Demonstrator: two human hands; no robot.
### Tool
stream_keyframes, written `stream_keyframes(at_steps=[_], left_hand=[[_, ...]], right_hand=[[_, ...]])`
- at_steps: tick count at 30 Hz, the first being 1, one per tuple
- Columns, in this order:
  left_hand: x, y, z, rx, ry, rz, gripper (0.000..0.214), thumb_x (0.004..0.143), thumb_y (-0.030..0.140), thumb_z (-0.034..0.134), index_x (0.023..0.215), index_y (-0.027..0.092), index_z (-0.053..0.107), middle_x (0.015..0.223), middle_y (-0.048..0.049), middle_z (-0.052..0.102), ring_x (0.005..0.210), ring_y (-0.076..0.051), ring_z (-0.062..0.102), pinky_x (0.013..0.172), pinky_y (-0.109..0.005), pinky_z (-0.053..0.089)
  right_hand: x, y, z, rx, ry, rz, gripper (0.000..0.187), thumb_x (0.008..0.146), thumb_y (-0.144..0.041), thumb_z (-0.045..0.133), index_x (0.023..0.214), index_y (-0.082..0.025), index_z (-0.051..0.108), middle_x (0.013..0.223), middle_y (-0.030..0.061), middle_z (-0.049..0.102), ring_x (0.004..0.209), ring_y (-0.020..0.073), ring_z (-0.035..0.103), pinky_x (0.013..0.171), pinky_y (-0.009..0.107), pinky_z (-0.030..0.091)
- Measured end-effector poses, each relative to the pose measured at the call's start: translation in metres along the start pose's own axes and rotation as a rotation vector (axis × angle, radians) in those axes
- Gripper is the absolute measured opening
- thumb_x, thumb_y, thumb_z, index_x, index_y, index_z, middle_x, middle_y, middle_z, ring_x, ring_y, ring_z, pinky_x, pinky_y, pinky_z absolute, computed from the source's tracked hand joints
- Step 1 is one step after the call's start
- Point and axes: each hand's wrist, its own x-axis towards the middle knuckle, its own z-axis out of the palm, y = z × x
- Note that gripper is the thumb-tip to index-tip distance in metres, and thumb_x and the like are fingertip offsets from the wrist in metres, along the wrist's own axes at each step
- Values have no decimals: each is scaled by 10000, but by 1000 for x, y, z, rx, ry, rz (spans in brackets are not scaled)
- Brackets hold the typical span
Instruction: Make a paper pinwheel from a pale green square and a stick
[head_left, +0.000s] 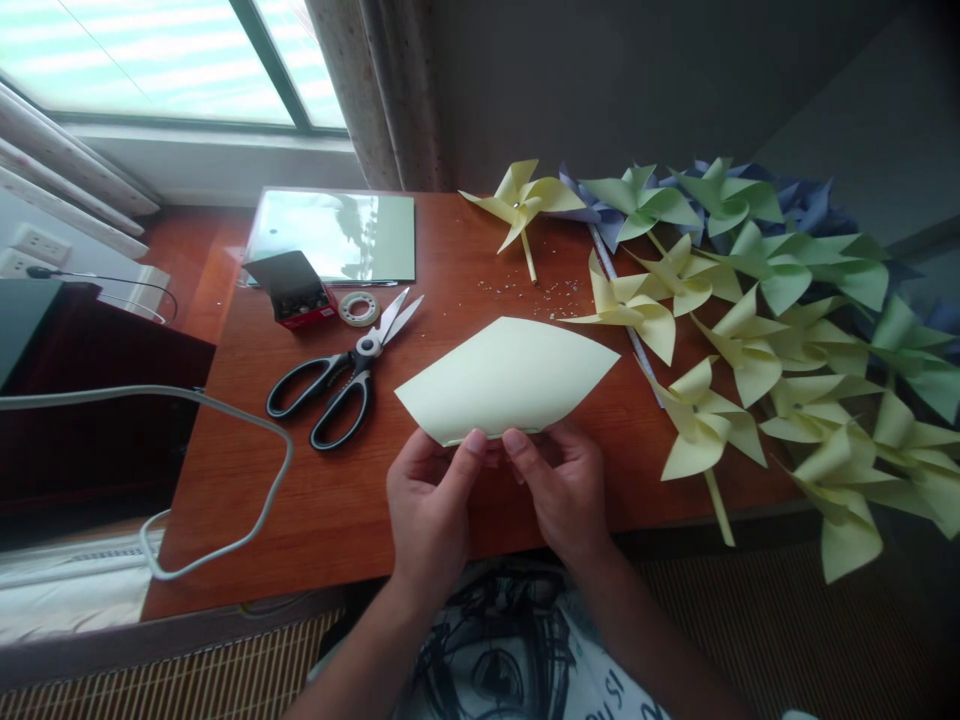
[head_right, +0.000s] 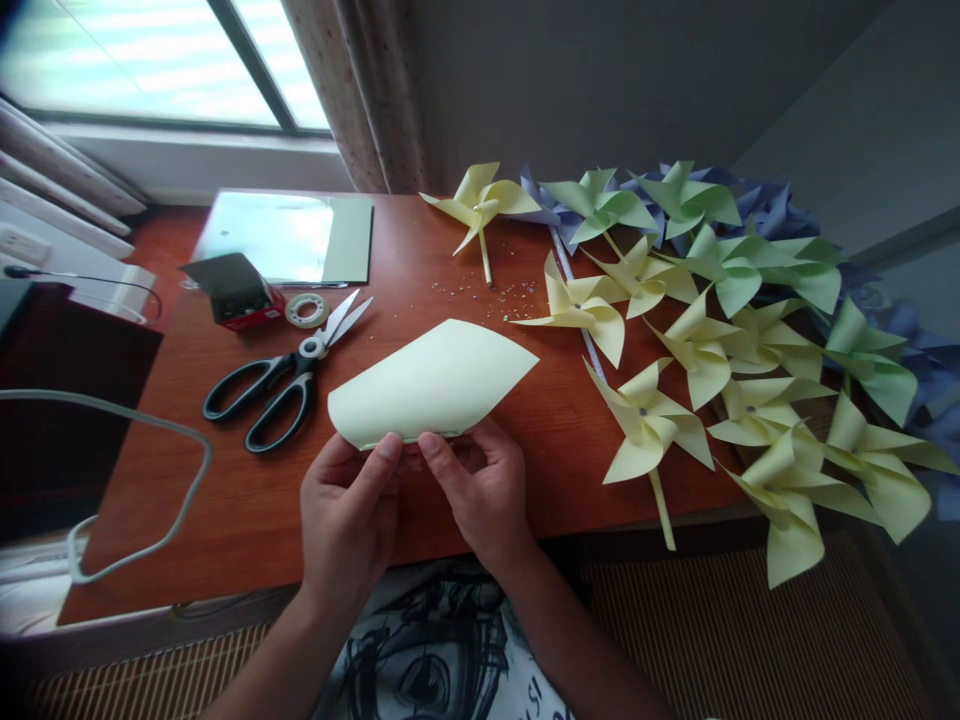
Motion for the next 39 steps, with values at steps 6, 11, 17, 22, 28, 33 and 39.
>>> stream_keyframes(at_steps=[6,11,17,22,28,33,39], left_hand=[[0,-3,1,8,35,0,205,801,269,839,975,178,780,836,-23,768,734,-130,692,711,-217,574],[0,-4,3,-17,33,-5,202,814,249,830,1005,206,781,879,-14,779,800,-135,707,756,-217,575],[-2,-7,1,35,-23,18,183,834,250,811,1005,191,781,912,-24,793,741,-128,710,724,-216,582],[-2,-9,-2,59,-37,26,172,810,231,831,969,178,792,897,-45,808,807,-178,752,769,-248,604],[-1,-11,-3,52,4,51,142,807,228,834,934,177,796,885,-43,812,811,-162,750,783,-226,600],[-1,-5,5,-20,60,-46,188,764,229,867,921,158,791,881,-48,805,789,-144,729,750,-214,595],[-1,1,8,-65,83,-80,208,721,206,892,895,160,787,794,-19,789,671,-103,699,669,-174,576]], right_hand=[[-2,4,1,106,-65,51,134,850,-273,793,980,-246,771,840,4,777,766,176,731,754,298,628],[-4,5,2,134,-53,65,126,858,-247,780,984,-245,770,863,5,788,771,174,733,789,315,627],[-3,2,4,196,-7,132,82,836,-255,787,904,-215,766,767,-19,738,663,109,640,630,210,541],[-2,-7,4,243,31,229,109,776,-256,810,824,-191,737,706,-26,701,628,93,600,553,179,473],[-3,-7,5,209,25,223,128,789,-262,808,875,-194,741,747,-7,724,638,103,616,538,185,456],[-5,-1,4,169,7,141,81,840,-248,780,911,-224,748,774,-23,715,649,95,595,578,193,470],[-3,-1,-4,98,-30,119,74,880,-285,755,879,-213,770,740,-16,702,622,100,545,575,215,445]])
